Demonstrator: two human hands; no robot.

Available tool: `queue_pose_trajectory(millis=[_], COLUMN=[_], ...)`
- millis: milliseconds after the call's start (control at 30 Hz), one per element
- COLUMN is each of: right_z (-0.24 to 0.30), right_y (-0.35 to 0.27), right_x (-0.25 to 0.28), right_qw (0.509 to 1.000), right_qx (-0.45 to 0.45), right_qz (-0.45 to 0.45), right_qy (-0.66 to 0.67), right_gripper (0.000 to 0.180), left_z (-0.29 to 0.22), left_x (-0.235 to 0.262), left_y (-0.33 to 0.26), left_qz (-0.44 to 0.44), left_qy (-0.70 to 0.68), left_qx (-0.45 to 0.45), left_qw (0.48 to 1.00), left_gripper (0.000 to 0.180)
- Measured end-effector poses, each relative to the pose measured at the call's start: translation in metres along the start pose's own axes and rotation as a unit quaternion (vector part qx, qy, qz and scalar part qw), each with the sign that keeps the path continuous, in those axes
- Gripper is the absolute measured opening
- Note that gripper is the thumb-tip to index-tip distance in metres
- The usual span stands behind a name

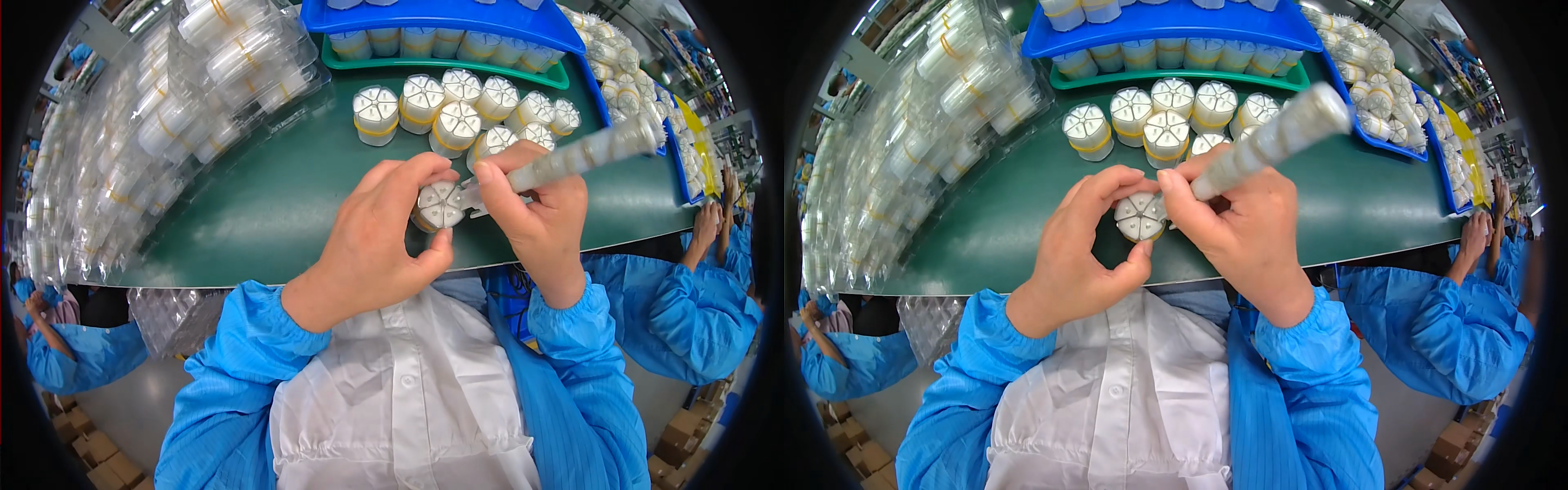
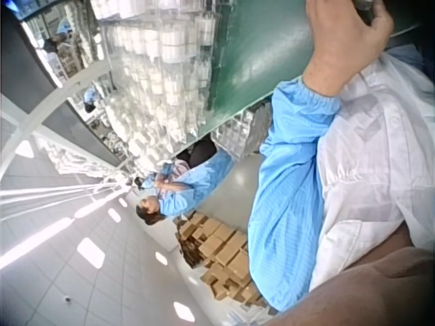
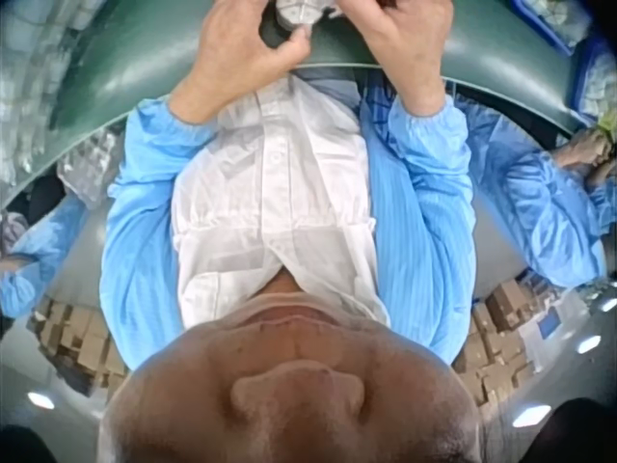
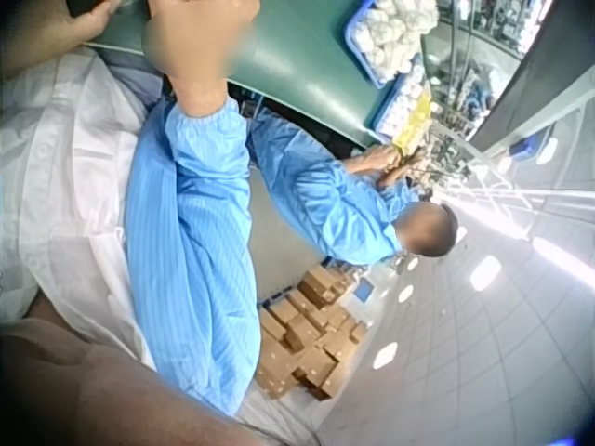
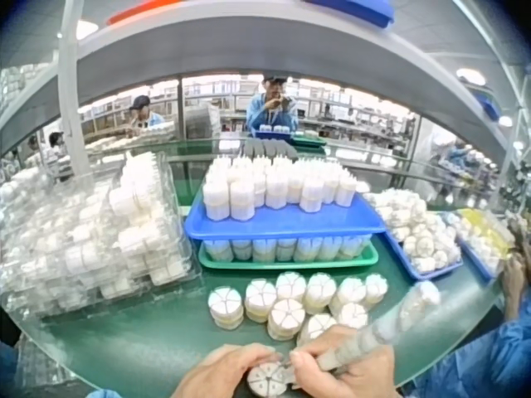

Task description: The person uses a syringe-like tool to apply a substance to the top of small white cylindrical objects. They pick up each object, apply the substance, and place it into a blue tray. The process is repeated for multiple objects on a green workbench.

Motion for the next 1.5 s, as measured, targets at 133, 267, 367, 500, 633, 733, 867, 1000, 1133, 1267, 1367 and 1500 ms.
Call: queue_pose_trajectory(millis=[133, 267, 367, 500, 633, 733, 867, 1000, 1133, 1267, 1367, 1500], right_z=[-0.003, 0.004, 0.004, 0.011, 0.005, 0.007, 0.005, 0.006, 0.006, 0.004, -0.007, -0.011], right_y=[0.000, 0.000, -0.001, -0.002, -0.003, 0.000, 0.003, 0.003, -0.005, -0.013, -0.018, -0.017], right_x=[0.002, -0.005, -0.007, -0.006, 0.006, 0.001, -0.007, -0.011, -0.003, -0.010, -0.034, -0.047], right_qw=[1.000, 0.999, 0.998, 0.995, 1.000, 1.000, 0.999, 0.998, 0.999, 0.999, 0.997, 0.990], right_qx=[-0.004, 0.021, 0.042, 0.074, 0.009, 0.030, 0.004, 0.016, 0.031, 0.039, 0.032, 0.042], right_qz=[-0.012, 0.003, 0.002, 0.011, -0.024, -0.003, 0.026, 0.030, -0.025, 0.012, 0.073, 0.099], right_qy=[-0.017, -0.031, -0.049, -0.069, -0.011, -0.003, -0.032, -0.043, -0.015, -0.011, -0.019, -0.093], right_gripper=[0.008, 0.008, 0.007, 0.007, 0.007, 0.007, 0.006, 0.006, 0.004, 0.004, 0.009, 0.015], left_z=[0.000, 0.000, -0.004, 0.004, 0.006, 0.008, 0.007, 0.002, 0.003, 0.008, 0.025, 0.042], left_x=[-0.002, -0.002, 0.001, -0.001, -0.002, -0.004, -0.004, 0.000, 0.005, 0.046, 0.096, 0.115], left_y=[-0.001, -0.001, 0.001, 0.000, -0.004, -0.006, -0.005, -0.001, -0.004, -0.020, -0.038, -0.047], left_qz=[0.000, -0.004, -0.016, -0.013, -0.017, -0.008, 0.003, 0.002, 0.012, -0.047, -0.123, -0.122], left_qy=[-0.001, 0.003, 0.019, 0.068, 0.007, -0.033, -0.036, -0.003, 0.049, 0.151, 0.232, 0.270], left_qx=[-0.001, -0.001, -0.005, 0.030, 0.023, 0.028, 0.021, 0.024, 0.030, 0.074, 0.136, 0.203], left_qw=[1.000, 1.000, 1.000, 0.997, 1.000, 0.999, 0.999, 1.000, 0.998, 0.985, 0.955, 0.933], left_gripper=[0.066, 0.067, 0.069, 0.071, 0.069, 0.069, 0.069, 0.065, 0.056, 0.050, 0.045, 0.044])
Point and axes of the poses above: each hand's wrist, its own y-axis towards the middle knuckle, its own x-axis out of the back of the hand, z = x × y, the point moved 9 cm from there along y, towards the middle knuckle, and after that the axes turned 14 degrees about z, right-handed, at the moved point
